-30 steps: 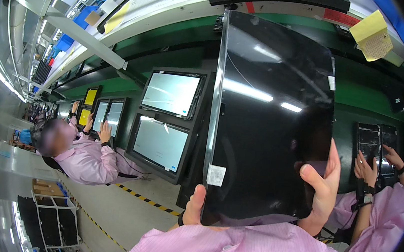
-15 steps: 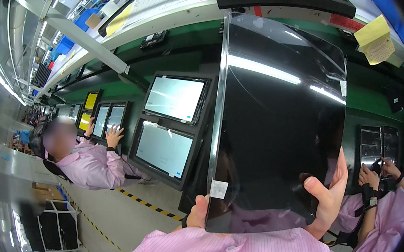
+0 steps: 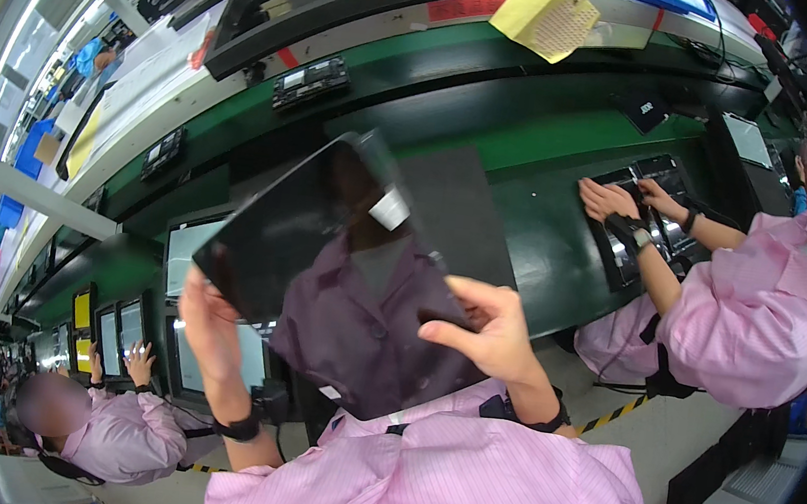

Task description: Processing tablet devices on an assembly line, including peeling protective films and sorting.

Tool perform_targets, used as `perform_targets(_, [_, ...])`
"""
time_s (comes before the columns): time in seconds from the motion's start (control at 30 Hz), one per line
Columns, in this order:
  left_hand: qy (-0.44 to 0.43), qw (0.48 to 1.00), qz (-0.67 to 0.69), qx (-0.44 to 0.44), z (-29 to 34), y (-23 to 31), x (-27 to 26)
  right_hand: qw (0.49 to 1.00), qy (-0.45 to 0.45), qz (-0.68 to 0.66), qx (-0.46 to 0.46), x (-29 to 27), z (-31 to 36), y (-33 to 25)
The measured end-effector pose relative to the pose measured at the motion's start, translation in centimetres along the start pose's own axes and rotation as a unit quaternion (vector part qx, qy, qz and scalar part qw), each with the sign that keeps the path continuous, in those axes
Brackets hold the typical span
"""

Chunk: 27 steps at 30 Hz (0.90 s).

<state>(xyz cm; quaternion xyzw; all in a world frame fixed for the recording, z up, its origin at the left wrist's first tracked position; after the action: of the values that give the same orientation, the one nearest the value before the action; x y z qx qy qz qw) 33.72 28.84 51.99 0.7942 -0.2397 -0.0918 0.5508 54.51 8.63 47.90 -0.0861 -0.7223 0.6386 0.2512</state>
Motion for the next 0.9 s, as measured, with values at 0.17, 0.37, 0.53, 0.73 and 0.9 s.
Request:
perform_targets(0.17, [-0.041,0.998,-0.035,0.044,-2.1,2.3,0.9,1.0,-0.004,0.007,-0.001,0.4,0.8,1.4])
perform_targets(0.37, [0.01,0.994,0.082,0.067,-1.2,2.6,1.4,0.999,-0.006,-0.039,-0.016,-0.7,0.4,1.9])
perform_targets(0.53, [-0.005,0.982,-0.03,0.184,0.4,6.6,3.3,0.997,-0.001,-0.066,0.046,0.4,-1.6,4.5])
perform_targets(0.73, [-0.312,0.936,-0.091,0.137,4.7,6.2,15.2,0.856,-0.281,-0.411,0.141,10.1,-9.7,12.3])
perform_targets(0.9, [-0.042,0.998,0.007,-0.039,2.5,0.5,7.6,0.752,-0.469,-0.463,-0.014,13.3,-8.8,5.0])
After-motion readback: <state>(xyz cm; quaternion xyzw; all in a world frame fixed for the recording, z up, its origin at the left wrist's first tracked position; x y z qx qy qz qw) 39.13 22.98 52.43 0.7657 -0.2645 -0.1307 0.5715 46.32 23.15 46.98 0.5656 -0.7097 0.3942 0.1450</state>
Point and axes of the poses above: each hand's wrist, its own z-axis away from the middle knuckle, its own x-axis out of the palm, y = z × x, the point moved 9 cm from there along -z, towards the middle knuckle, and after that the axes turned 7 degrees about x, right-handed, at the moved point
